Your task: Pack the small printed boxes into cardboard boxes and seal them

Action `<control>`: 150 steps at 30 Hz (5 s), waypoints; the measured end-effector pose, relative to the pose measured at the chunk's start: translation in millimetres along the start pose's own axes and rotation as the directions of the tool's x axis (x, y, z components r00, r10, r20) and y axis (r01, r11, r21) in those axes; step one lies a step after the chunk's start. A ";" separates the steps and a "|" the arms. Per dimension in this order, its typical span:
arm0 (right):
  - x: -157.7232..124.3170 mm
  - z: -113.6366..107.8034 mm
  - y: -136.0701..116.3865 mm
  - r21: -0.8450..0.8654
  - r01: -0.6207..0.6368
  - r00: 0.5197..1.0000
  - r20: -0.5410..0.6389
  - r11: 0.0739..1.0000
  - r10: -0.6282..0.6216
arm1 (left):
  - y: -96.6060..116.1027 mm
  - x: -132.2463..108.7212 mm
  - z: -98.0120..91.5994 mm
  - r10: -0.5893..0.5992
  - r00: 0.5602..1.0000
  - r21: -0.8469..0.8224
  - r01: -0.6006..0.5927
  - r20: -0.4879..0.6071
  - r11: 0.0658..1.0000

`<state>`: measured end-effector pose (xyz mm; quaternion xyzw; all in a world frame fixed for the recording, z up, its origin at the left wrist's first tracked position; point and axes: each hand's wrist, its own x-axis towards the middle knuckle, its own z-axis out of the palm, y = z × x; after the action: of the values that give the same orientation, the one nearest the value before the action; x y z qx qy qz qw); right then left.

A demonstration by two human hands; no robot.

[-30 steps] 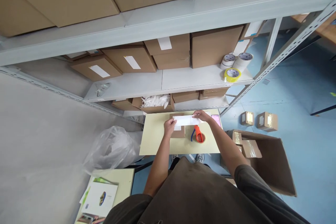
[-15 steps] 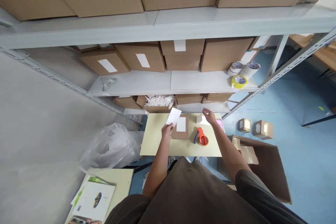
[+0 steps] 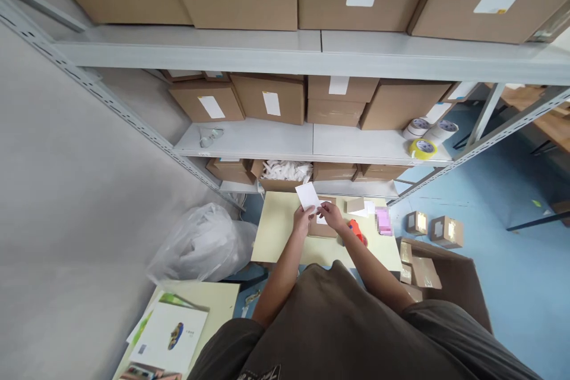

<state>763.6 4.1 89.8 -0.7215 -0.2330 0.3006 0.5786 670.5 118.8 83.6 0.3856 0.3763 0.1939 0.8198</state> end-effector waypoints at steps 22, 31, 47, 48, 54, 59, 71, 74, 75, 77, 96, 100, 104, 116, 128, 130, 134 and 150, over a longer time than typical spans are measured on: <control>-30.8 9.1 -62.1 0.135 -0.038 0.998 -0.046 0.990 0.045 | 65.0 -3.2 -29.5 0.146 0.969 0.171 -0.181 0.198 0.969; -34.2 -9.1 -58.0 0.151 -0.032 0.999 0.004 0.988 0.032 | 59.1 -9.3 -12.8 0.091 0.977 0.184 -0.127 0.191 0.975; -35.6 -39.7 -55.6 0.176 0.116 0.992 0.025 0.978 -0.122 | 61.2 -46.0 30.4 0.204 0.885 0.392 -0.378 0.418 0.839; -35.4 -42.1 -54.9 0.168 0.125 0.991 0.022 0.978 -0.130 | 59.7 -47.4 32.9 0.213 0.885 0.394 -0.386 0.415 0.834; -37.1 -55.4 -50.8 0.140 0.123 0.992 -0.009 0.982 -0.123 | 51.6 -46.8 46.9 0.233 0.883 0.381 -0.397 0.408 0.835; -39.1 -67.8 -51.7 0.193 0.108 0.994 -0.040 0.975 -0.102 | 46.3 -46.5 61.6 0.285 0.876 0.368 -0.431 0.388 0.824; -42.9 -94.0 -59.3 0.188 0.120 0.992 -0.046 0.975 -0.113 | 38.8 -50.4 82.0 0.340 0.827 0.396 -0.525 0.448 0.753; -43.9 -97.0 -60.4 0.188 0.130 0.991 -0.046 0.973 -0.123 | 36.7 -50.0 84.2 0.370 0.797 0.405 -0.573 0.478 0.712; -44.1 -97.7 -60.8 0.189 0.134 0.991 -0.047 0.973 -0.127 | 35.9 -49.7 84.7 0.375 0.788 0.409 -0.586 0.488 0.699; -44.3 -99.0 -61.4 0.189 0.139 0.990 -0.051 0.972 -0.132 | 34.6 -49.2 85.8 0.380 0.775 0.418 -0.605 0.505 0.678; -49.0 -110.8 -64.5 0.248 0.124 0.992 -0.060 0.961 -0.113 | 32.3 -50.0 97.3 0.502 0.574 0.443 -0.819 0.647 0.365; -49.6 -111.9 -64.2 0.257 0.127 0.992 -0.058 0.958 -0.117 | 29.8 -49.8 97.4 0.518 0.530 0.448 -0.847 0.671 0.287; -49.9 -111.4 -63.4 0.261 0.138 0.990 -0.060 0.955 -0.127 | 29.4 -52.1 97.0 0.515 0.523 0.442 -0.852 0.680 0.282; -53.2 -110.9 -64.4 0.319 0.111 0.994 -0.050 0.941 -0.100 | 29.6 -57.9 98.1 0.522 0.512 0.463 -0.855 0.682 0.234; -56.2 -111.8 -66.7 0.353 0.124 0.991 -0.004 0.927 -0.131 | 28.1 -62.0 98.8 0.530 0.548 0.481 -0.833 0.647 0.275; -56.5 -112.7 -66.9 0.348 0.126 0.991 0.008 0.929 -0.137 | 28.9 -63.3 99.1 0.529 0.569 0.477 -0.821 0.630 0.314; -56.9 -113.9 -67.4 0.346 0.133 0.989 0.013 0.929 -0.146 | 31.3 -65.9 100.8 0.529 0.597 0.460 -0.802 0.603 0.381; -62.3 -115.0 -69.7 0.320 0.159 0.986 -0.003 0.934 -0.167 | 31.4 -72.0 102.0 0.518 0.607 0.466 -0.795 0.602 0.389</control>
<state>801.0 -103.0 185.2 -0.5928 -0.2471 0.2940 0.7079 701.6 45.1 184.5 0.8102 0.0732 0.2761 0.5118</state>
